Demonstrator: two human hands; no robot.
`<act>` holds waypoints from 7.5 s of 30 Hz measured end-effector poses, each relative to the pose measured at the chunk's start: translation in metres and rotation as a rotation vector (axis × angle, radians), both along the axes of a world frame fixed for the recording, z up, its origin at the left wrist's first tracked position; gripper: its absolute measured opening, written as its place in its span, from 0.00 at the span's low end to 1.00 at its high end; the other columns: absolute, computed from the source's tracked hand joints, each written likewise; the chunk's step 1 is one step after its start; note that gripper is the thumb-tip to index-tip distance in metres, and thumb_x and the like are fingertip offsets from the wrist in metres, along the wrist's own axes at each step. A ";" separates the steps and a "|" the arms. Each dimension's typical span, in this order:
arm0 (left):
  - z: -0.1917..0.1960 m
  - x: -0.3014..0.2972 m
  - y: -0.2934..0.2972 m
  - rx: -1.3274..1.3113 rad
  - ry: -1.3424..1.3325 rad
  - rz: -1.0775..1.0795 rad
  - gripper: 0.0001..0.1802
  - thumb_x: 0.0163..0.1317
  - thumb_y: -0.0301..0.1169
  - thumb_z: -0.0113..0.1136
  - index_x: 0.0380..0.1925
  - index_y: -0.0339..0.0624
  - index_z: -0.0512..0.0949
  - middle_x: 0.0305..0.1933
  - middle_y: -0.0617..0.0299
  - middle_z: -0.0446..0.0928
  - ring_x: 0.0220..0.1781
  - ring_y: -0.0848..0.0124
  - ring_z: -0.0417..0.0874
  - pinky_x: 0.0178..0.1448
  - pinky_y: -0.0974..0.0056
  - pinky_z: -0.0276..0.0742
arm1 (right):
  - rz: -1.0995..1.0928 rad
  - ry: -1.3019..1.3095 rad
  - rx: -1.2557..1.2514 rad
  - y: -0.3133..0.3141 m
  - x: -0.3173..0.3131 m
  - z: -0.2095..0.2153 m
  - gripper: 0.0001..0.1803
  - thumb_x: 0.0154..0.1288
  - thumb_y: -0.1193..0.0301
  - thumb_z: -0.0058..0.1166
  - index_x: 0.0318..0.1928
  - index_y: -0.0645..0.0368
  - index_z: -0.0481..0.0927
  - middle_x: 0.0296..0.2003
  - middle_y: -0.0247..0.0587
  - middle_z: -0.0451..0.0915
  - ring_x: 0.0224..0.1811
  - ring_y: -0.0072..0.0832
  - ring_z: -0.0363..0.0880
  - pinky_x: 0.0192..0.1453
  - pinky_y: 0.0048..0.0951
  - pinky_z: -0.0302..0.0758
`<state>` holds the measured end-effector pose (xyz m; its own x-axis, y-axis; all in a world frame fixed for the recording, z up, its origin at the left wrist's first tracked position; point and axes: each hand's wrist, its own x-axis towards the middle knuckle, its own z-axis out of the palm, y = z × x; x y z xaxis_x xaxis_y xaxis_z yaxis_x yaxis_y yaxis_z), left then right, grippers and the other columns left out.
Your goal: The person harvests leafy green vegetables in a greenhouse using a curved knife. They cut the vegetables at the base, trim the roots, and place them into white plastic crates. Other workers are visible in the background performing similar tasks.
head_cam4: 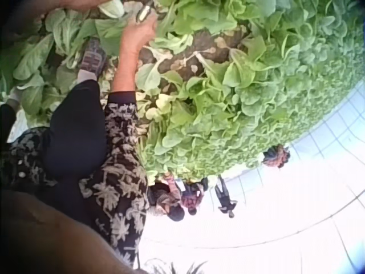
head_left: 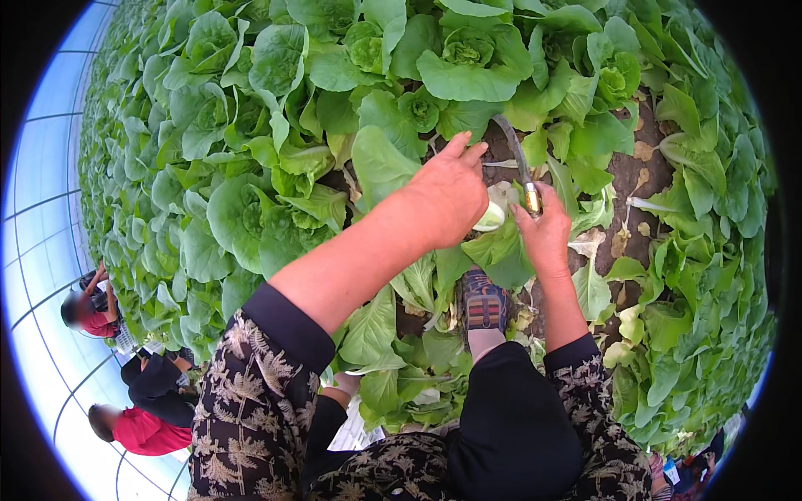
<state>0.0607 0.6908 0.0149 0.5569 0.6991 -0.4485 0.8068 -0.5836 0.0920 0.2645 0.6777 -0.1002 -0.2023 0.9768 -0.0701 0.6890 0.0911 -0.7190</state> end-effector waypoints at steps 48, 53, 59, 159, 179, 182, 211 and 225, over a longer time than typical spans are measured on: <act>-0.065 -0.099 -0.015 -0.065 0.114 0.734 0.16 0.51 0.19 0.57 0.41 0.39 0.81 0.54 0.46 0.72 0.53 0.51 0.80 0.57 0.53 0.78 | 0.433 -0.134 -0.049 0.037 -0.112 -0.071 0.34 0.57 0.76 0.50 0.66 0.44 0.67 0.29 0.58 0.80 0.33 0.54 0.81 0.42 0.50 0.77; -0.075 -0.103 -0.036 -0.042 0.030 0.760 0.17 0.49 0.19 0.58 0.41 0.40 0.81 0.52 0.46 0.73 0.51 0.51 0.80 0.56 0.54 0.78 | 0.482 -0.296 -0.033 0.023 -0.107 -0.069 0.35 0.60 0.77 0.47 0.69 0.43 0.63 0.31 0.54 0.80 0.34 0.50 0.83 0.41 0.46 0.79; -0.071 -0.074 -0.057 -0.055 -0.090 0.889 0.19 0.46 0.20 0.60 0.42 0.40 0.81 0.49 0.47 0.74 0.49 0.49 0.80 0.56 0.53 0.78 | 0.518 -0.323 -0.052 0.029 -0.112 -0.068 0.35 0.63 0.77 0.43 0.70 0.39 0.61 0.36 0.54 0.80 0.39 0.50 0.83 0.44 0.46 0.80; -0.062 -0.161 -0.219 0.108 0.093 0.792 0.11 0.44 0.24 0.60 0.32 0.43 0.79 0.40 0.54 0.74 0.45 0.56 0.78 0.46 0.52 0.74 | 0.824 -0.002 -0.455 -0.106 -0.152 -0.063 0.30 0.53 0.74 0.58 0.61 0.50 0.75 0.37 0.58 0.82 0.37 0.50 0.82 0.49 0.41 0.79; -0.018 -0.159 -0.072 -0.178 0.316 0.591 0.17 0.47 0.23 0.59 0.39 0.49 0.84 0.75 0.39 0.49 0.49 0.54 0.84 0.54 0.56 0.79 | 0.613 0.063 0.084 -0.016 -0.199 -0.037 0.30 0.53 0.74 0.56 0.60 0.43 0.75 0.31 0.50 0.82 0.33 0.48 0.81 0.40 0.45 0.79; -0.028 -0.181 -0.082 -0.236 0.372 0.705 0.21 0.47 0.23 0.59 0.44 0.51 0.83 0.75 0.37 0.48 0.53 0.53 0.82 0.58 0.57 0.77 | 0.703 0.063 0.053 -0.019 -0.199 -0.034 0.31 0.53 0.74 0.56 0.60 0.42 0.75 0.30 0.49 0.81 0.33 0.47 0.81 0.41 0.45 0.79; -0.050 -0.200 -0.139 -0.123 0.151 0.865 0.20 0.45 0.17 0.55 0.41 0.41 0.82 0.64 0.50 0.65 0.53 0.51 0.79 0.59 0.53 0.76 | 0.659 -0.023 -0.178 -0.023 -0.233 -0.069 0.32 0.54 0.73 0.56 0.63 0.47 0.72 0.43 0.53 0.82 0.42 0.51 0.81 0.51 0.43 0.77; -0.047 -0.192 -0.149 -0.050 0.182 0.813 0.15 0.47 0.19 0.57 0.37 0.42 0.82 0.57 0.51 0.70 0.51 0.53 0.80 0.55 0.53 0.78 | 0.740 -0.094 -0.342 -0.068 -0.166 -0.054 0.30 0.57 0.72 0.51 0.63 0.44 0.72 0.33 0.55 0.82 0.35 0.51 0.82 0.45 0.48 0.78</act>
<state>-0.1309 0.5420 -0.0317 -0.1971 0.8285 -0.5242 0.9795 0.1885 -0.0703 0.0981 0.6094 -0.1539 -0.7645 0.5144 -0.3883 0.5951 0.3319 -0.7319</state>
